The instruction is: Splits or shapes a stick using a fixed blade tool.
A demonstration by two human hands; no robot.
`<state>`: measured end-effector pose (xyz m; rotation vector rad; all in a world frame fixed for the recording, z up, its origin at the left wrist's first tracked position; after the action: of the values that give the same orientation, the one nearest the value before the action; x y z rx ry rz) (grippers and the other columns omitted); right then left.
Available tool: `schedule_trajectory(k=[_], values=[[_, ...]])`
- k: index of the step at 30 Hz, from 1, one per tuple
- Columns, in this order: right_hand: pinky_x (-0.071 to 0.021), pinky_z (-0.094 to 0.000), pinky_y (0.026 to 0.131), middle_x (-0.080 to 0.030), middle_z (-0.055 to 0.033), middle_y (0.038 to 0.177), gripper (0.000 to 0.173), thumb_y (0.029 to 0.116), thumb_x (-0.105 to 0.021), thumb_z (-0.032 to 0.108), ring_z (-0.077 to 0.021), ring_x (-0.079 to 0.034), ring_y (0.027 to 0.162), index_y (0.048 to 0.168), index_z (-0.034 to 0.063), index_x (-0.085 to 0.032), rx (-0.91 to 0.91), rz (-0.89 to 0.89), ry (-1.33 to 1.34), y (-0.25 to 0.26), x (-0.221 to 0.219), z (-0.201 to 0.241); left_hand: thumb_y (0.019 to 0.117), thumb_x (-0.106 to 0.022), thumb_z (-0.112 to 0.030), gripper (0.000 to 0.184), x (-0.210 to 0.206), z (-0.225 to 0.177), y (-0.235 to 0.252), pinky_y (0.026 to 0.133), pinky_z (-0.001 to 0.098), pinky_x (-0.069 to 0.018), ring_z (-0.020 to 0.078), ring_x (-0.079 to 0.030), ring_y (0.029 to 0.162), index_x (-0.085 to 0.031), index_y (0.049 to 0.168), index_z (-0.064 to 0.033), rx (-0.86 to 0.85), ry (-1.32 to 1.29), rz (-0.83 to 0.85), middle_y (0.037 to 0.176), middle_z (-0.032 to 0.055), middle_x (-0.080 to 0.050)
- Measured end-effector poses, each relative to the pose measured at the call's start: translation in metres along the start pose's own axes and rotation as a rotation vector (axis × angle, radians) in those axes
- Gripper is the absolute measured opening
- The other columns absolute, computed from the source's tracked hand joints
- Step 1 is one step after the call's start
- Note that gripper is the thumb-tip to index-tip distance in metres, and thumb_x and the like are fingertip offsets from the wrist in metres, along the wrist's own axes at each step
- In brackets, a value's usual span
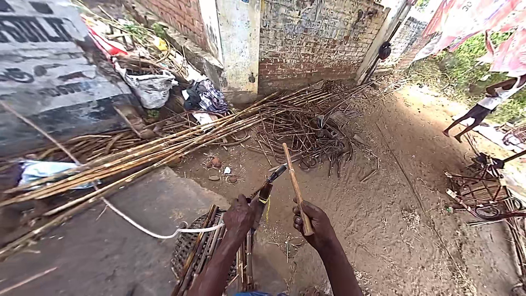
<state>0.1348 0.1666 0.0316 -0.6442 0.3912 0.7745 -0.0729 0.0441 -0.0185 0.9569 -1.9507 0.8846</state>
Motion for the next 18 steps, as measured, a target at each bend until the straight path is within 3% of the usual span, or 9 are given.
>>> schedule_trajectory(k=[2,3,6,8,11,14,16,18], values=[[-0.0557,-0.0271,0.055,-0.060,-0.0104,0.084,0.032,0.1029,-0.057,0.008,-0.0131,-0.059,0.058,0.134,0.0039,-0.050,-0.017,-0.039,0.031,-0.004,0.005,-0.003,0.0986,-0.066,-0.046,0.050,0.025,-0.024,-0.035,0.077,0.0583,-0.0564,0.0360,-0.068,0.088,-0.062,0.126,-0.0043,-0.243,-0.202,-0.110,0.107,0.0185,-0.067],[-0.0538,-0.0266,0.054,-0.058,-0.0089,0.082,0.034,0.1017,-0.059,0.008,-0.0124,-0.056,0.056,0.134,0.0055,-0.048,-0.025,-0.057,0.030,-0.004,0.008,-0.007,0.0971,-0.069,-0.041,0.043,0.035,-0.040,-0.059,0.072,0.0515,-0.0580,0.0280,-0.067,0.081,-0.065,0.123,-0.0064,-0.398,-0.318,-0.119,0.102,0.0125,-0.067],[-0.0484,-0.0236,0.050,-0.054,-0.0020,0.078,0.032,0.1062,-0.053,0.041,-0.0093,-0.052,0.055,0.124,0.0143,-0.052,-0.025,-0.162,-0.028,0.000,0.018,-0.012,0.0910,-0.075,-0.043,0.041,0.030,-0.084,-0.124,0.065,0.0315,-0.0601,0.0101,-0.066,0.076,-0.068,0.121,-0.0159,-0.713,-0.527,0.076,0.104,-0.0008,-0.066],[-0.0470,-0.0224,0.048,-0.058,-0.0020,0.080,0.030,0.1089,-0.042,0.039,-0.0089,-0.054,0.055,0.122,0.0151,-0.055,0.012,-0.226,-0.075,0.002,0.016,-0.006,0.0897,-0.077,-0.048,0.046,0.019,-0.103,-0.143,0.066,0.0251,-0.0596,0.0057,-0.065,0.077,-0.068,0.122,-0.0162,-0.830,-0.552,0.118,0.108,-0.0018,-0.066],[-0.0461,-0.0203,0.048,-0.064,-0.0032,0.092,0.029,0.1033,-0.050,0.022,-0.0071,-0.056,0.058,0.131,0.0159,-0.055,0.052,-0.260,-0.216,-0.001,0.010,0.000,0.0927,-0.076,-0.039,0.034,0.014,-0.113,-0.145,0.072,0.0245,-0.0615,0.0053,-0.067,0.080,-0.072,0.116,-0.0146,-0.864,-0.574,0.085,0.106,-0.0004,-0.067],[-0.0466,-0.0228,0.051,-0.062,-0.0050,0.094,0.046,0.0971,-0.065,0.014,-0.0079,-0.053,0.058,0.140,0.0173,-0.050,0.099,-0.264,-0.240,0.002,0.004,0.001,0.0927,-0.076,-0.033,0.021,0.018,-0.111,-0.134,0.071,0.0237,-0.0596,0.0048,-0.066,0.080,-0.075,0.105,-0.0163,-0.822,-0.536,0.025,0.102,-0.0024,-0.068],[-0.0461,-0.0232,0.051,-0.063,-0.0058,0.097,0.051,0.0964,-0.069,0.017,-0.0082,-0.053,0.058,0.142,0.0210,-0.048,0.114,-0.263,-0.235,0.003,0.003,0.000,0.0919,-0.077,-0.031,0.016,0.021,-0.109,-0.131,0.071,0.0235,-0.0599,0.0033,-0.066,0.080,-0.077,0.102,-0.0190,-0.816,-0.516,0.013,0.101,-0.0052,-0.070],[-0.0468,-0.0228,0.051,-0.063,-0.0050,0.095,0.045,0.0995,-0.067,0.025,-0.0085,-0.054,0.057,0.141,0.0234,-0.050,0.117,-0.254,-0.219,0.002,0.001,0.001,0.0904,-0.079,-0.029,0.011,0.023,-0.107,-0.126,0.069,0.0229,-0.0611,0.0021,-0.068,0.077,-0.078,0.098,-0.0210,-0.784,-0.569,0.036,0.097,-0.0082,-0.072]])
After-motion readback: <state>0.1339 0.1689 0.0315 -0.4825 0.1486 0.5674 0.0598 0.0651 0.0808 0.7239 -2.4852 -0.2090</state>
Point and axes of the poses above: each hand's wrist, its own y-axis towards the middle knuckle, its own x-axis out of the back of the hand, z = x × y, the point moved 10 cm from there along y, towards the middle knuckle
